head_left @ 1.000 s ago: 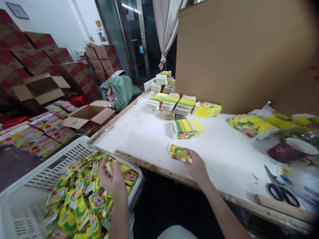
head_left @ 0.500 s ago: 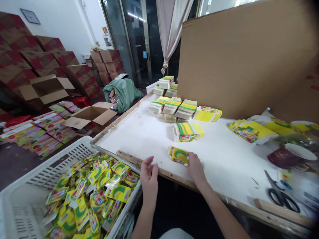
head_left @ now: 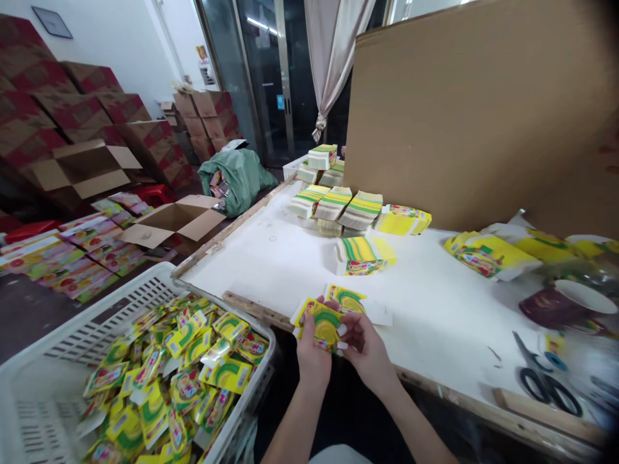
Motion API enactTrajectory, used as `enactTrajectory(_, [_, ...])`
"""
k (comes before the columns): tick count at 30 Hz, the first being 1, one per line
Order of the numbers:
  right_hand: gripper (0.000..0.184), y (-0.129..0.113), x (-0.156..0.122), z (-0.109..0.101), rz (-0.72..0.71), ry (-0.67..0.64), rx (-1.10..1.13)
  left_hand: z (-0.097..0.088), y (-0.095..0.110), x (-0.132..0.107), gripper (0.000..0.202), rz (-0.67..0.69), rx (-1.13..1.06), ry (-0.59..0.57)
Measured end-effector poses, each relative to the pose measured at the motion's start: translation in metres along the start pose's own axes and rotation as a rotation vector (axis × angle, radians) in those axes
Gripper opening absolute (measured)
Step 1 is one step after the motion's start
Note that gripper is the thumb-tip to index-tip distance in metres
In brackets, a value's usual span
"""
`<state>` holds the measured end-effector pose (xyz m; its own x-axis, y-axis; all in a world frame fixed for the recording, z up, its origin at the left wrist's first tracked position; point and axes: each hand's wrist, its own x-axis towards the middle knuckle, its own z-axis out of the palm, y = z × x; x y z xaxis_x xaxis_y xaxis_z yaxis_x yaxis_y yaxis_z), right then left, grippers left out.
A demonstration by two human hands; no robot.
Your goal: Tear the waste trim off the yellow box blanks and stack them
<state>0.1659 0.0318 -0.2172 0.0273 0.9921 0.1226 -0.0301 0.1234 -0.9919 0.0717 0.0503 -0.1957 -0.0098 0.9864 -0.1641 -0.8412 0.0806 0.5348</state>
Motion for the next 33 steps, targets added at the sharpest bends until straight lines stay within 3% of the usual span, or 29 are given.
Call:
enactTrajectory(4, [0.033, -0.001, -0.007, 0.015, 0.024, 0.104, 0.060, -0.001, 0.001, 0.004, 0.035, 0.154, 0.036, 0.051])
enactTrajectory(7, [0.027, -0.003, -0.008, 0.020, 0.071, 0.101, 0.054, -0.007, -0.002, 0.006, 0.037, 0.260, 0.109, 0.096])
enactTrajectory(14, [0.041, -0.007, -0.009, 0.015, 0.089, -0.023, 0.112, -0.008, -0.003, 0.004, 0.035, 0.161, 0.144, 0.086])
enactTrajectory(18, [0.047, -0.009, -0.017, 0.016, 0.085, -0.123, 0.222, -0.002, 0.006, 0.002, 0.028, 0.087, 0.098, -0.033])
enactTrajectory(22, [0.045, -0.008, -0.023, 0.022, 0.136, -0.184, 0.255, -0.005, 0.008, 0.006, 0.025, 0.203, 0.224, 0.030])
enactTrajectory(28, [0.032, -0.002, -0.015, 0.017, 0.170, -0.107, 0.082, -0.017, -0.001, 0.009, 0.042, 0.230, 0.392, 0.138])
enactTrajectory(33, [0.006, -0.009, 0.002, -0.013, 0.045, 0.095, -0.180, -0.028, 0.001, 0.008, 0.028, 0.285, 0.550, 0.058])
